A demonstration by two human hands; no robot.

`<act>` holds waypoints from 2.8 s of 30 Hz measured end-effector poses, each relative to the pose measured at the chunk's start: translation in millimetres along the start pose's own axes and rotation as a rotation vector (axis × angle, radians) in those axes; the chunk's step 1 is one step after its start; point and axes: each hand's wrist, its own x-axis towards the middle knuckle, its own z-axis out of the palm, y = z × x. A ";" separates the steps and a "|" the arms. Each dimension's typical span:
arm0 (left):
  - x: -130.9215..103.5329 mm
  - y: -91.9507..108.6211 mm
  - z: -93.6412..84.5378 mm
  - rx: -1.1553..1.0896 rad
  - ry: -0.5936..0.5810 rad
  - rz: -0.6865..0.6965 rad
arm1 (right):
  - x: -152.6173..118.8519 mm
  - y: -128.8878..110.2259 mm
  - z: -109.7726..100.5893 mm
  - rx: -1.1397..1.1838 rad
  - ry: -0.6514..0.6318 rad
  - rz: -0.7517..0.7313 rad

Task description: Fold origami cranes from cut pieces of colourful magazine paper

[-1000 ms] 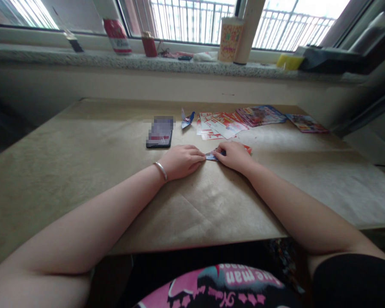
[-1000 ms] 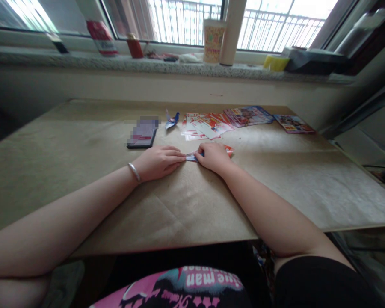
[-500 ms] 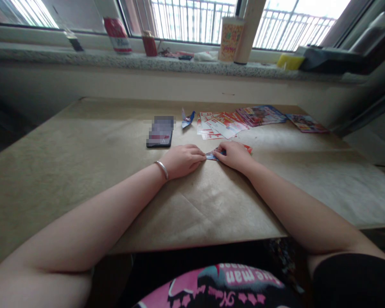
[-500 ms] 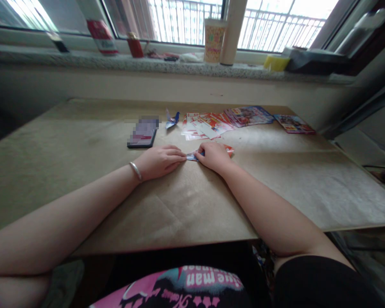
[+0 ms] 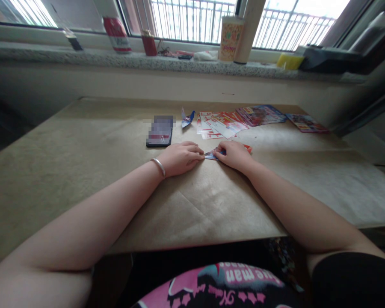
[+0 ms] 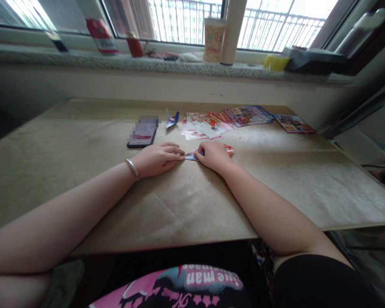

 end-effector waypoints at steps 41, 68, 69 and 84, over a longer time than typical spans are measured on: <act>-0.1 2.3 -6.1 0.020 -0.034 0.032 | -0.8 -9.8 0.0 0.083 -0.010 -0.002; 4.5 9.3 -5.1 0.080 -0.051 -0.055 | 0.1 -9.1 0.8 0.057 -0.010 -0.004; 5.2 9.8 -6.0 0.080 -0.054 -0.063 | 0.1 -8.7 1.1 0.054 -0.010 -0.005; 0.4 -0.1 -13.3 0.035 -0.077 -0.125 | -1.6 -10.1 -0.4 0.061 -0.008 0.003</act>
